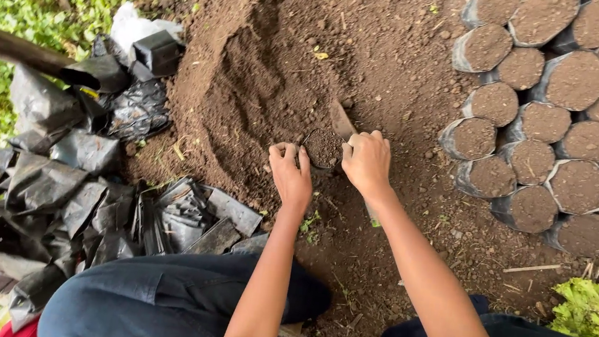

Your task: Filling small black plastic nursery bags with soil using a hand trowel for agricultural preparation.

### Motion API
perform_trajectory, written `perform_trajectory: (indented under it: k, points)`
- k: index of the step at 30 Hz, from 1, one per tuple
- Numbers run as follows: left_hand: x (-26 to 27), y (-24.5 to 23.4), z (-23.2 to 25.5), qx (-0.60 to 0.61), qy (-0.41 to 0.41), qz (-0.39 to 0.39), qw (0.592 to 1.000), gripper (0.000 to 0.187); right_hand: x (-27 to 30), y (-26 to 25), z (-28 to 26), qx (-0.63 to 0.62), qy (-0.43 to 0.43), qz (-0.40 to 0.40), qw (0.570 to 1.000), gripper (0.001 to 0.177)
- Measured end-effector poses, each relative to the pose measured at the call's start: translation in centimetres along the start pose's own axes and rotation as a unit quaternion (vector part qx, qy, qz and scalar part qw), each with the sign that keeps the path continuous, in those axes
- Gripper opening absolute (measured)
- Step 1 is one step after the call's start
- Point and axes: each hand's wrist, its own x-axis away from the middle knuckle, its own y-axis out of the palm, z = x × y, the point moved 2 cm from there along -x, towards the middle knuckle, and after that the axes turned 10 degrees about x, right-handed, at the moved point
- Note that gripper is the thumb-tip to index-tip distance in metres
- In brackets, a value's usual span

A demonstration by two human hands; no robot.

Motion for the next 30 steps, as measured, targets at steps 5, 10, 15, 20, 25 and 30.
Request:
perform_trajectory:
  k: [5, 10, 15, 20, 25, 30]
  points:
    - [-2.9, 5.4, 4.6, 0.027, 0.01, -0.05, 0.998, 0.02, -2.8, -4.5, 5.9, 0.047, 0.009, 0.053, 0.997, 0.019]
    - [-5.8, 14.5, 7.7, 0.023, 0.009, -0.105, 0.994, 0.023, -6.5, -8.5, 13.1, 0.101, 0.037, 0.092, 0.99, 0.02]
    - [-8.0, 25.2, 6.3, 0.013, 0.0, -0.148, 0.989, 0.026, -9.6, -8.7, 19.9, 0.138, 0.025, 0.141, 0.98, 0.031]
    - [-7.8, 28.8, 8.3, 0.06, -0.016, -0.203, 0.977, 0.028, -10.5, -7.9, 24.5, 0.173, 0.069, 0.165, 0.968, 0.026]
    - [-7.8, 28.3, 10.5, 0.106, -0.042, -0.207, 0.972, 0.029, -9.5, -7.2, 25.5, 0.137, 0.115, 0.195, 0.964, 0.013]
    - [-7.1, 26.5, 11.5, 0.135, -0.092, -0.241, 0.957, 0.036, -9.7, -6.1, 26.0, 0.151, 0.156, 0.19, 0.957, 0.009]
